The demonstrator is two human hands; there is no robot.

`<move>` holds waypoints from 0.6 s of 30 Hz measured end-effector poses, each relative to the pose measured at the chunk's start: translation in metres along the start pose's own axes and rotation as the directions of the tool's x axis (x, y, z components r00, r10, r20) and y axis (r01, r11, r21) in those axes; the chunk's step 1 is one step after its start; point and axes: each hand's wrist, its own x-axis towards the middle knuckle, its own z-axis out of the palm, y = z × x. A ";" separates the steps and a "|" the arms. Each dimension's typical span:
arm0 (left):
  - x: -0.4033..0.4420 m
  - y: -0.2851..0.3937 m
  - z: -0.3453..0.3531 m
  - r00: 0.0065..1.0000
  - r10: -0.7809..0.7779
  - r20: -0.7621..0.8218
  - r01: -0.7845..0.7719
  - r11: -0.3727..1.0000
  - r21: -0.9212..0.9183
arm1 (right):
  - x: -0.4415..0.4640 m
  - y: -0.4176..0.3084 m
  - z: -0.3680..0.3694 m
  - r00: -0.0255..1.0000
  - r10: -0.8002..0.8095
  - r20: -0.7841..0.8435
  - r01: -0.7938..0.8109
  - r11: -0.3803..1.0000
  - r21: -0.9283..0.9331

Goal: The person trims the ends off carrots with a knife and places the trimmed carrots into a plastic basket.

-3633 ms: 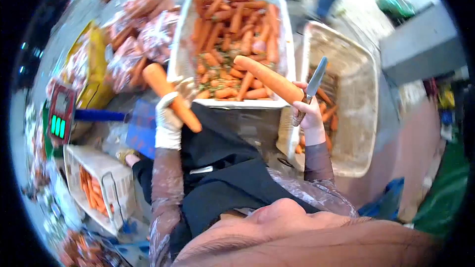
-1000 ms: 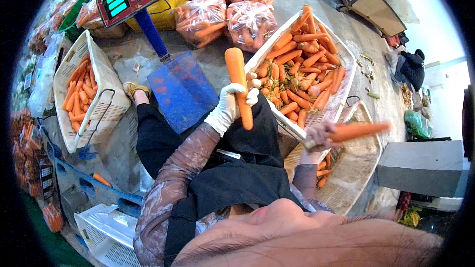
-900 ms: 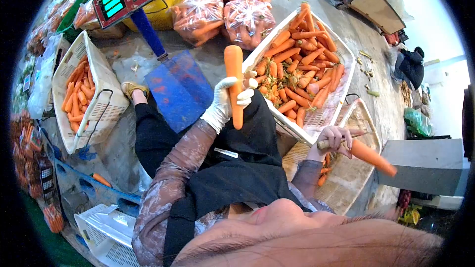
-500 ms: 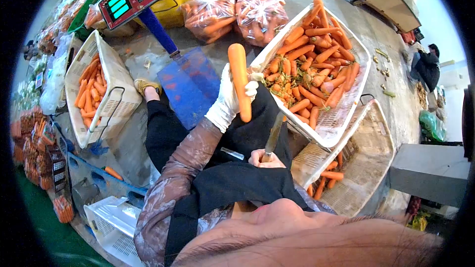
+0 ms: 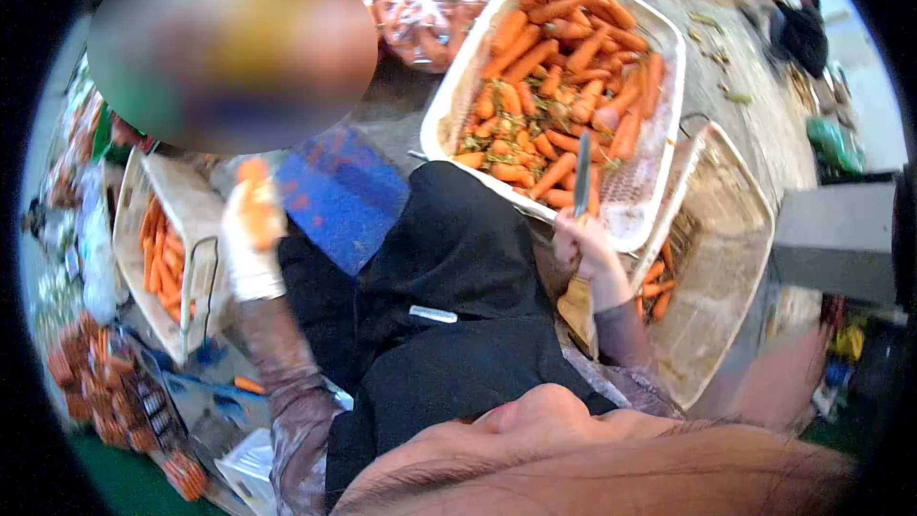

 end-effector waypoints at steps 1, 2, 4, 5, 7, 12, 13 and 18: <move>-0.011 0.042 -0.027 0.993 0.097 -0.066 -0.098 0.995 -0.006 | 0.009 -0.014 -0.018 0.990 -0.094 -0.105 0.082 0.991 -0.107; -0.024 0.088 -0.055 0.965 0.211 -0.154 -0.215 0.977 -0.010 | 0.022 -0.026 -0.038 0.961 -0.172 -0.218 0.115 0.960 -0.255; -0.047 0.178 -0.101 0.815 0.451 -0.363 -0.481 0.877 0.011 | 0.059 -0.045 -0.082 0.870 -0.380 -0.314 0.153 0.814 -0.561; -0.053 0.205 -0.111 0.738 0.522 -0.428 -0.562 0.826 0.039 | 0.084 -0.049 -0.102 0.819 -0.498 -0.286 0.175 0.692 -0.701; -0.048 0.205 -0.100 0.785 0.487 -0.383 -0.507 0.860 0.056 | 0.136 -0.048 -0.135 0.729 -0.684 -0.025 0.055 0.094 -0.994; 0.017 0.025 -0.005 0.995 -0.001 -0.097 0.009 0.997 0.078 | 0.211 -0.014 -0.138 0.946 -0.226 0.232 0.122 -0.415 -0.902; 0.027 -0.010 0.003 0.993 -0.078 -0.084 0.084 0.994 0.073 | 0.222 0.000 -0.143 0.955 -0.133 0.265 0.173 -0.476 -0.862; 0.060 -0.109 0.065 0.928 -0.204 -0.311 0.272 0.942 0.194 | 0.225 0.008 -0.169 0.919 -0.212 0.333 0.170 -0.548 -0.819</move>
